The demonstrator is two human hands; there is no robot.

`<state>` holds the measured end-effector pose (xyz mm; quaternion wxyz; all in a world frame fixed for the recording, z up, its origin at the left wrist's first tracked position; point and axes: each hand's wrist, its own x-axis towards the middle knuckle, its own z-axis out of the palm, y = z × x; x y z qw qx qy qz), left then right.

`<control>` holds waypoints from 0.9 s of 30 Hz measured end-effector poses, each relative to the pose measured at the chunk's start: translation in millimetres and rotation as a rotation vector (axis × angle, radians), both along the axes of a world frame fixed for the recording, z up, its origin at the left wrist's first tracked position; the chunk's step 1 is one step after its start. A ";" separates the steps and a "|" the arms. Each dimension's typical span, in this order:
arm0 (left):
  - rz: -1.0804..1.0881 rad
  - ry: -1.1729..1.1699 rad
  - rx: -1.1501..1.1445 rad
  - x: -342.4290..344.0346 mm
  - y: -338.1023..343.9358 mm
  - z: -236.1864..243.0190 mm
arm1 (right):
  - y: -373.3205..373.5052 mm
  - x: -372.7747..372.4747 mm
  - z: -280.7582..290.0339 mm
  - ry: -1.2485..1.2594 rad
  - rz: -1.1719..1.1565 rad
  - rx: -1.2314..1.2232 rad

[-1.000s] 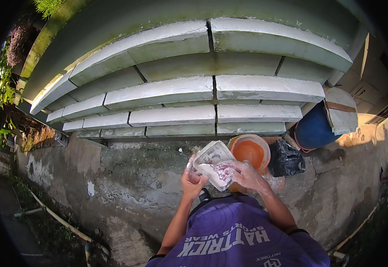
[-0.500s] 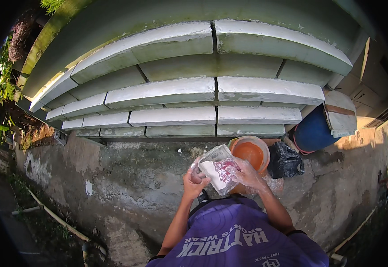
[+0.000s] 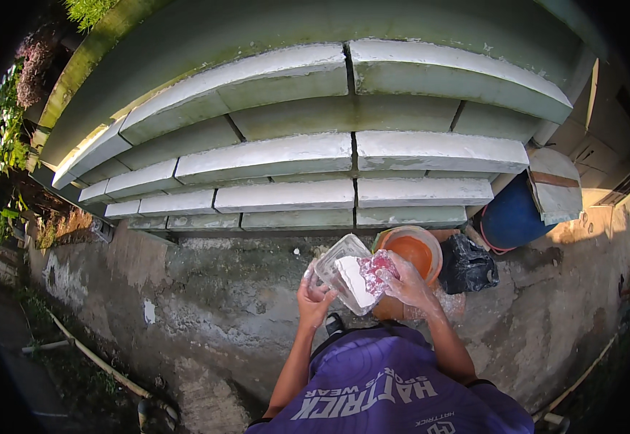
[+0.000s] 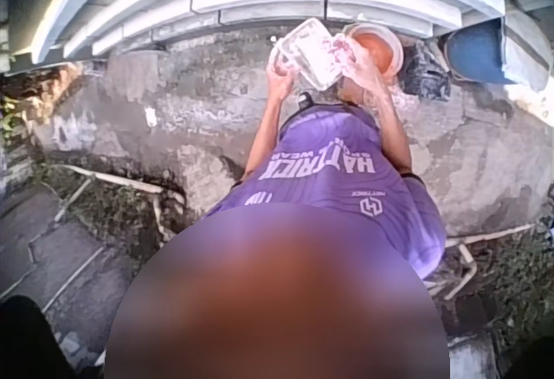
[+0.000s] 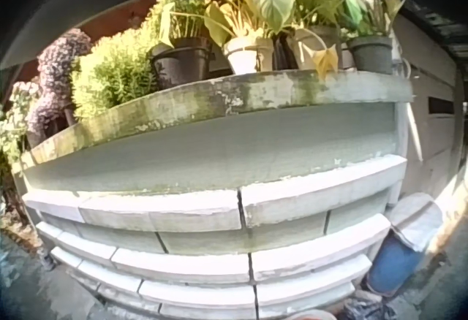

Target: Applying white filler or paint to cracks in an exterior wall and cleaning equipment.

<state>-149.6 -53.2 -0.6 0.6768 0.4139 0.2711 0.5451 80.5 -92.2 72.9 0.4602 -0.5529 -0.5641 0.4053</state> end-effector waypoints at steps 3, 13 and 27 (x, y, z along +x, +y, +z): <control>-0.027 -0.042 -0.028 -1.2 -0.6 12.3 | -0.4 -0.7 0.1 -0.151 0.048 -0.054; -0.025 0.063 0.146 1.1 10.9 12.3 | 5.8 -11.8 5.2 -0.135 0.147 -0.076; -0.138 0.047 0.056 -10.1 5.6 -3.1 | -6.5 -10.1 -5.3 0.294 0.031 -0.252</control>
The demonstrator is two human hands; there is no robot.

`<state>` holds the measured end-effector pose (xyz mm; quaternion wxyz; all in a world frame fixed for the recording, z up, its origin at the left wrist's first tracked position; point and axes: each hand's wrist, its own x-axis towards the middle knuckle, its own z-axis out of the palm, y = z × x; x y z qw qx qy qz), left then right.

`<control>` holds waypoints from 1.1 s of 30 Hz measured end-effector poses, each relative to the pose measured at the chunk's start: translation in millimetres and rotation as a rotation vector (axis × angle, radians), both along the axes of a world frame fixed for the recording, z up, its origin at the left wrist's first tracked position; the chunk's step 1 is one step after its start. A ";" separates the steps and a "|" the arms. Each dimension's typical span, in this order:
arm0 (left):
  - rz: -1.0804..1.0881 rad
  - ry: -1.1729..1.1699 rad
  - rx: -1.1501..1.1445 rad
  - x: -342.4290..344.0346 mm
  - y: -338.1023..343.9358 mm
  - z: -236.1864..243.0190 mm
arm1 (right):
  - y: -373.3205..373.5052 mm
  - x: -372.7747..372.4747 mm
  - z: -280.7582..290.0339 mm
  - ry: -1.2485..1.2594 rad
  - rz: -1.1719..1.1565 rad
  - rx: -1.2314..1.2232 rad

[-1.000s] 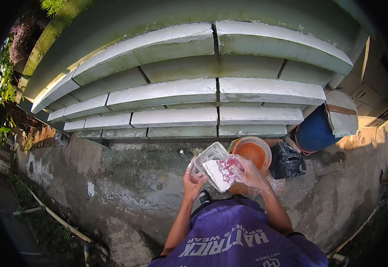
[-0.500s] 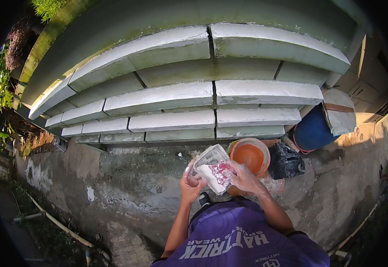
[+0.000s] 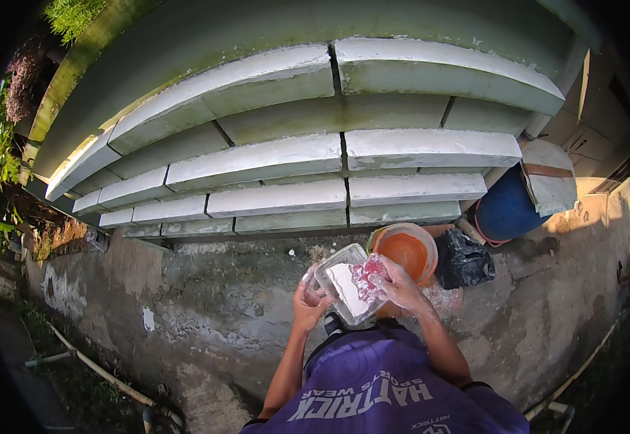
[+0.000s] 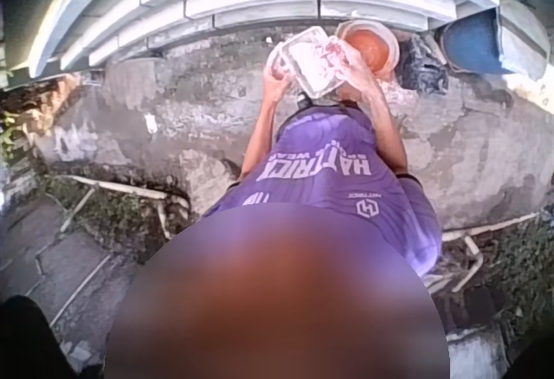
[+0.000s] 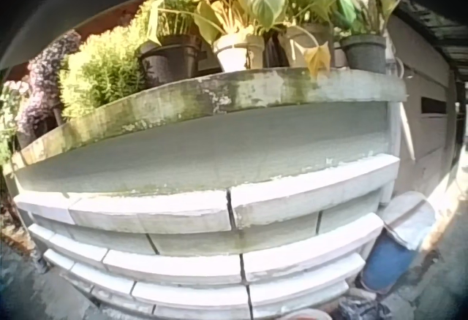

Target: Applying white filler or paint to cracks in an exterior wall and cleaning equipment.

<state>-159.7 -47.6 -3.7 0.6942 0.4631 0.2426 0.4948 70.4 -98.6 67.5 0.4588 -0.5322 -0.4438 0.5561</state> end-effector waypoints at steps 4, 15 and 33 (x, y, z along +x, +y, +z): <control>-0.028 -0.101 -0.107 1.0 -1.1 -3.1 | -10.1 10.9 0.6 0.165 -0.169 -0.107; -0.056 -0.193 -0.406 -3.9 -10.8 -52.7 | -74.0 56.6 -48.9 0.487 -0.656 -0.047; 0.155 -0.233 -0.669 80.1 -64.6 -88.4 | -11.8 378.0 -148.0 -1.165 -0.653 0.305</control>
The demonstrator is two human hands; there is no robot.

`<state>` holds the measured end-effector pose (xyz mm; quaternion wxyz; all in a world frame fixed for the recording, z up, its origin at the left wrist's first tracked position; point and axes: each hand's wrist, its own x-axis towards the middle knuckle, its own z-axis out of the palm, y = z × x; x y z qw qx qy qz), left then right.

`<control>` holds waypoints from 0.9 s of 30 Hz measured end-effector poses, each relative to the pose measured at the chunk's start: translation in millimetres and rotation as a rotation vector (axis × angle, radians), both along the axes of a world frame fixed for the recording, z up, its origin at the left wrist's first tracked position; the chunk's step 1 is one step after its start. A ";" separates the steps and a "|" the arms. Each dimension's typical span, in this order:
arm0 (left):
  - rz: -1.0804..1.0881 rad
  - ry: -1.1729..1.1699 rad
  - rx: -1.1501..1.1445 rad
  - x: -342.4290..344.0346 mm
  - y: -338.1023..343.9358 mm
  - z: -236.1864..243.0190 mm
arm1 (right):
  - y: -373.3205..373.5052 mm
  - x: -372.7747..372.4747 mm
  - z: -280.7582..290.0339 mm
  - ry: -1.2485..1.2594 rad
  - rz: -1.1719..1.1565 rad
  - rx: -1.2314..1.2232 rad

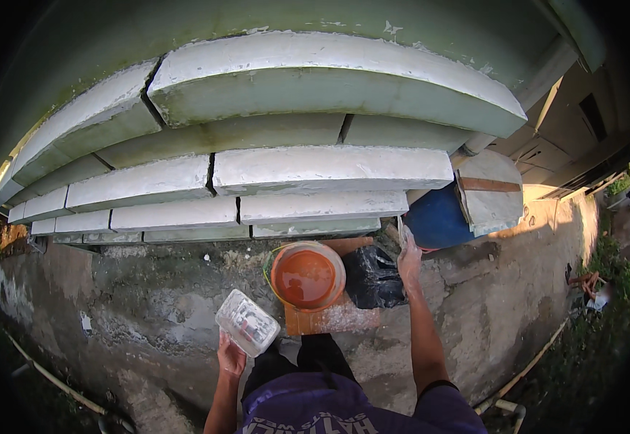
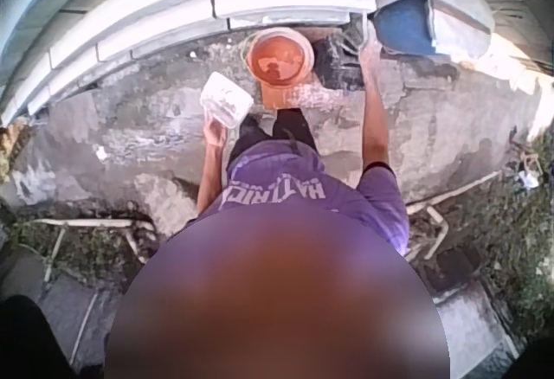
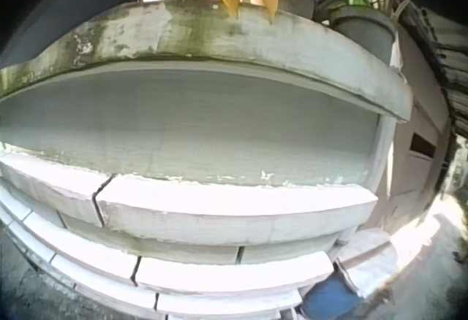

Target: Applying white filler or paint to cracks in an exterior wall and cleaning equipment.

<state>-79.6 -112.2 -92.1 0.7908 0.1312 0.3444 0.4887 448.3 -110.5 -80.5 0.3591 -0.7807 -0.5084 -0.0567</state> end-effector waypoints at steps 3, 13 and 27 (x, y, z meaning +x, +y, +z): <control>0.088 -0.006 -0.059 -2.4 -23.3 -19.6 | 54.9 46.5 -16.3 -0.025 0.110 -0.338; 0.213 0.036 -0.179 5.1 -69.7 -34.7 | 79.3 94.4 -100.4 -0.338 0.332 -0.424; 0.267 0.104 -0.138 2.5 -120.3 -26.6 | 98.3 100.4 -95.5 -0.292 0.132 -0.349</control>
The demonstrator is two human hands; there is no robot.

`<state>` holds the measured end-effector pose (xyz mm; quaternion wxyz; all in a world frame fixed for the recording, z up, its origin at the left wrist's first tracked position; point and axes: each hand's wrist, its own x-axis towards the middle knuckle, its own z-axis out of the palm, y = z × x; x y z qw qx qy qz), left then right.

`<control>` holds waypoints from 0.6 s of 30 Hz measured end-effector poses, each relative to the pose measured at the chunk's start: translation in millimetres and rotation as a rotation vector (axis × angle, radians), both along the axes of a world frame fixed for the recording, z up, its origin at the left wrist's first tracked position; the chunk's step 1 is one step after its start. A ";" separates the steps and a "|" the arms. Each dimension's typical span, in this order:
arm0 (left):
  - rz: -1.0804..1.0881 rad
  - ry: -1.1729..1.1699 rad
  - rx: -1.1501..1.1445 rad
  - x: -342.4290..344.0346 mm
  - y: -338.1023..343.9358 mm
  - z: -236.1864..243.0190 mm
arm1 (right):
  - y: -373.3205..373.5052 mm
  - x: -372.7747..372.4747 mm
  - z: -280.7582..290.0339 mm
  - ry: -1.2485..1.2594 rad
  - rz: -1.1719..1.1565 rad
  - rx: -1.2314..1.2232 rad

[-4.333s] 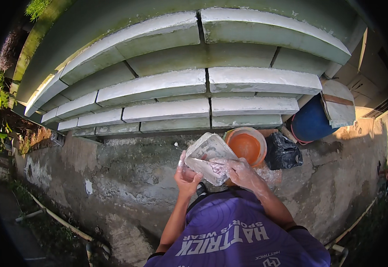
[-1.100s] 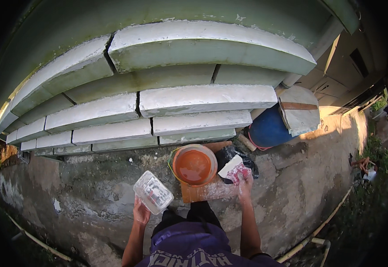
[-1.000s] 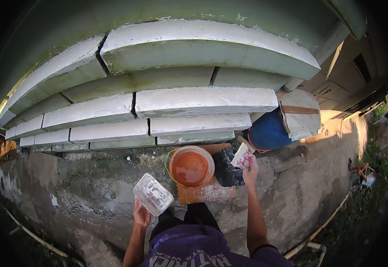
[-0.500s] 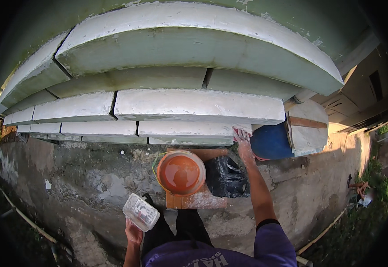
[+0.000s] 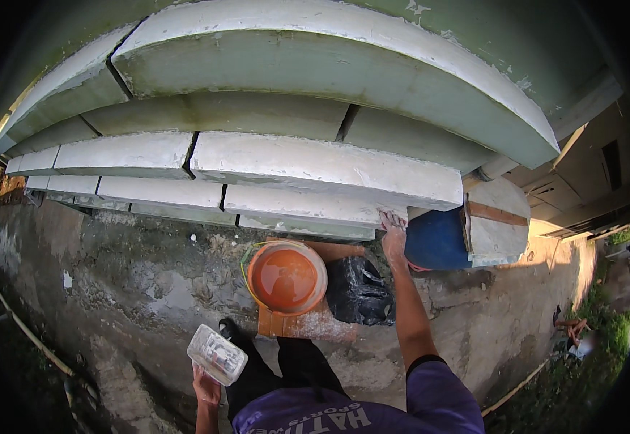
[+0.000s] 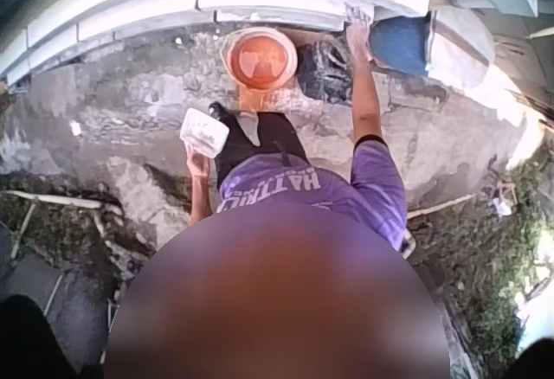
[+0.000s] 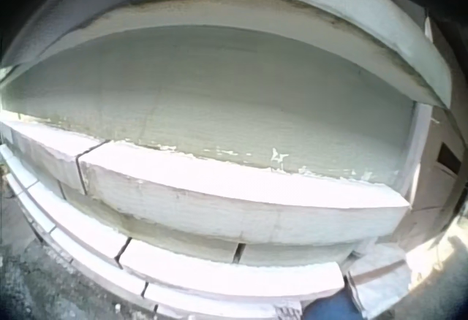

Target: Applying white filler or paint to cracks in an exterior wall and cleaning equipment.

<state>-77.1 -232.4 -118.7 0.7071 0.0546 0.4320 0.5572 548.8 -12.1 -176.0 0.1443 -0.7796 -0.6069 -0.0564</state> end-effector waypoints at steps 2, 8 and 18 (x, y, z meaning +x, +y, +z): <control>0.032 -0.003 -0.027 4.8 -13.2 -0.8 | -10.4 -42.4 8.2 0.054 0.147 -0.053; 0.095 -0.076 -0.023 17.6 -37.1 -12.1 | 2.2 -60.5 44.2 0.090 0.291 0.026; 0.126 -0.037 -0.026 12.0 -114.2 -11.6 | -14.8 -70.8 -3.0 -0.024 0.092 -0.076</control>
